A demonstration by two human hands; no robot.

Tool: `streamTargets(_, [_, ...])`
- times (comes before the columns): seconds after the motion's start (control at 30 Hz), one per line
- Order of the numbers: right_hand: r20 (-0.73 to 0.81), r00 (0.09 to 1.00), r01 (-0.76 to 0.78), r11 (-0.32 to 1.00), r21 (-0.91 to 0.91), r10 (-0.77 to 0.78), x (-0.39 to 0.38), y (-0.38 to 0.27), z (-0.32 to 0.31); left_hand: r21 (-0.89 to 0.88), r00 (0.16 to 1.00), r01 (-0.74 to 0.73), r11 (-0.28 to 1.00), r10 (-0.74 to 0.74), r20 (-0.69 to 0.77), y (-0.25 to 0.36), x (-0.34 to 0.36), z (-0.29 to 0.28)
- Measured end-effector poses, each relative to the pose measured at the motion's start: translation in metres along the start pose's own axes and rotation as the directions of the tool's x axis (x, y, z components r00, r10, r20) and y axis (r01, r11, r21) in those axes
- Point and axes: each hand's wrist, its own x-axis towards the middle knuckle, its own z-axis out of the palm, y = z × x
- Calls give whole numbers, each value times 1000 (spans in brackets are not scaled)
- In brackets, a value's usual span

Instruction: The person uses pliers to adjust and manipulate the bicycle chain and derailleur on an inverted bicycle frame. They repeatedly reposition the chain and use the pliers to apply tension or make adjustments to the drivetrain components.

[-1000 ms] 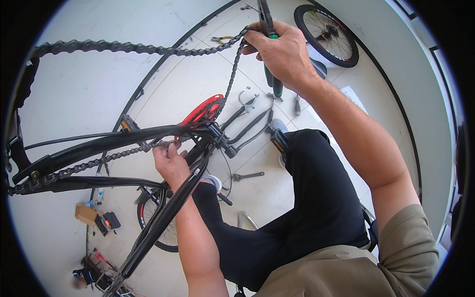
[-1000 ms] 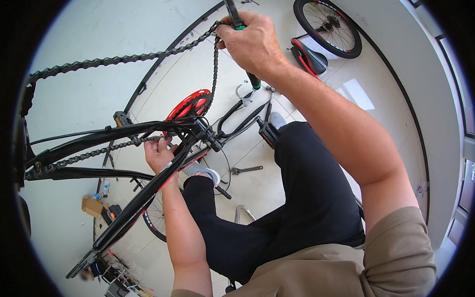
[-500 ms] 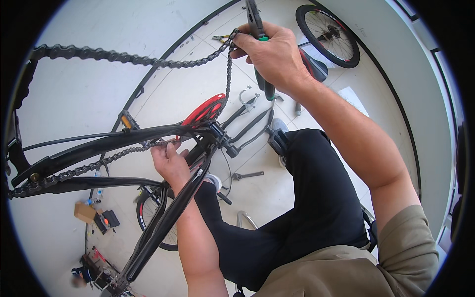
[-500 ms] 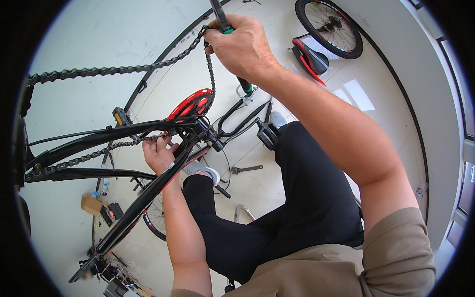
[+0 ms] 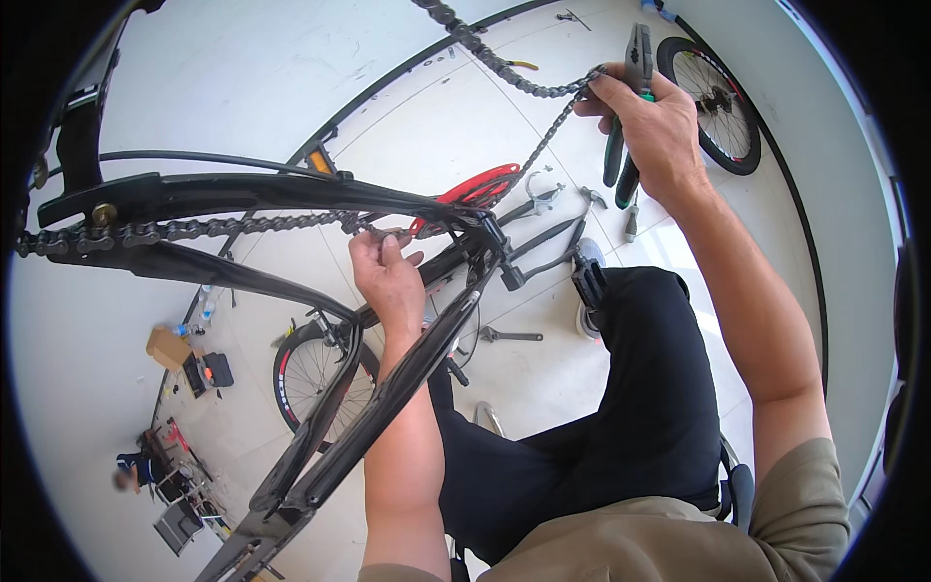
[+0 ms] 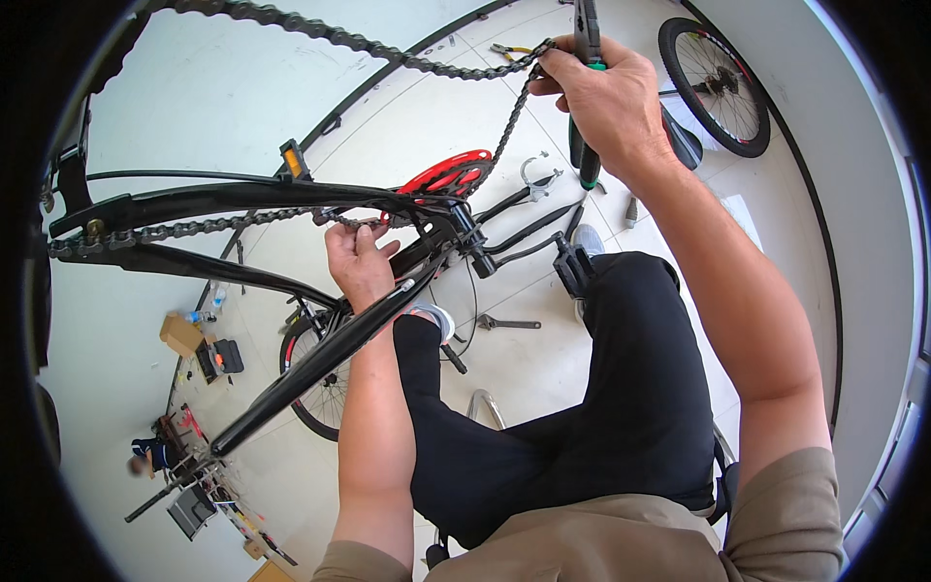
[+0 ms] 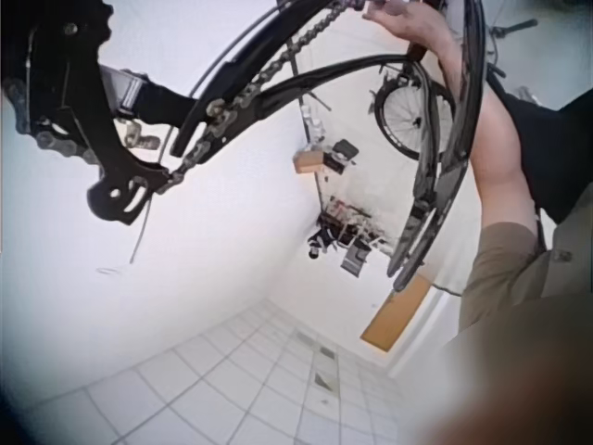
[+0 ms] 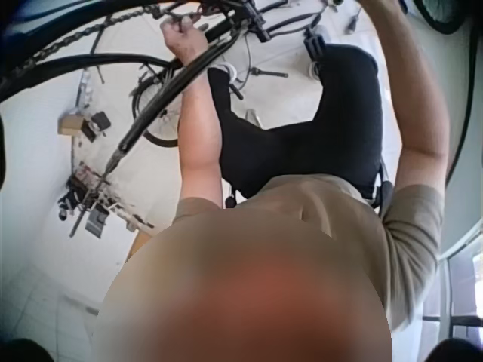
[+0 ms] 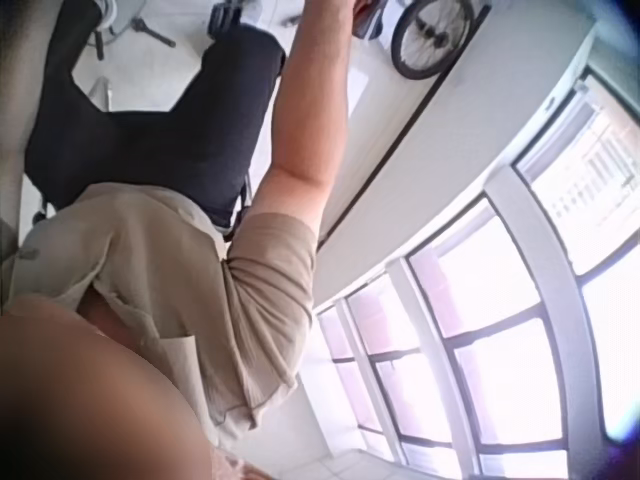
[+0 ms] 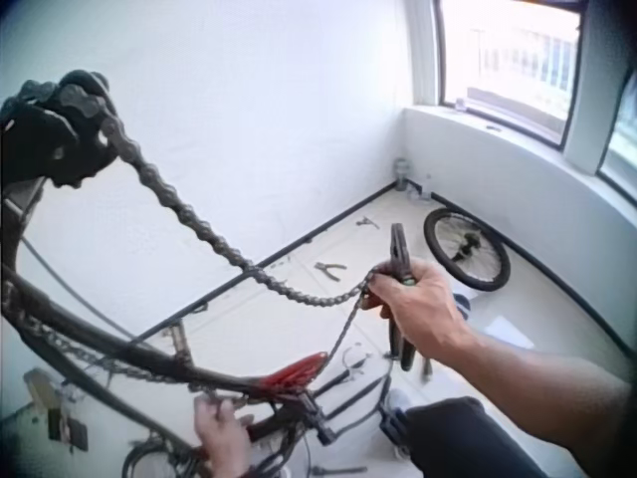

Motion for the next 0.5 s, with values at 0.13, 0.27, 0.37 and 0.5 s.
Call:
streamTargets(0.13, [2,1000,-1,1000,16,0,5,0,1,46,1000,-4,999,5,-24,-3,1,1])
streamTargets(0.27, [18,1000,-17,1000,18,16,7,-5,3,97,997,-19,995,26,-75,-1,0,3])
streamTargets(0.37, [20,1000,-19,1000,20,19,5,-5,3,63,997,-19,998,24,-73,-2,-1,3])
streamTargets(0.5, [21,1000,-14,999,47,13,6,-5,2,57,997,-10,998,14,-73,-5,1,1])
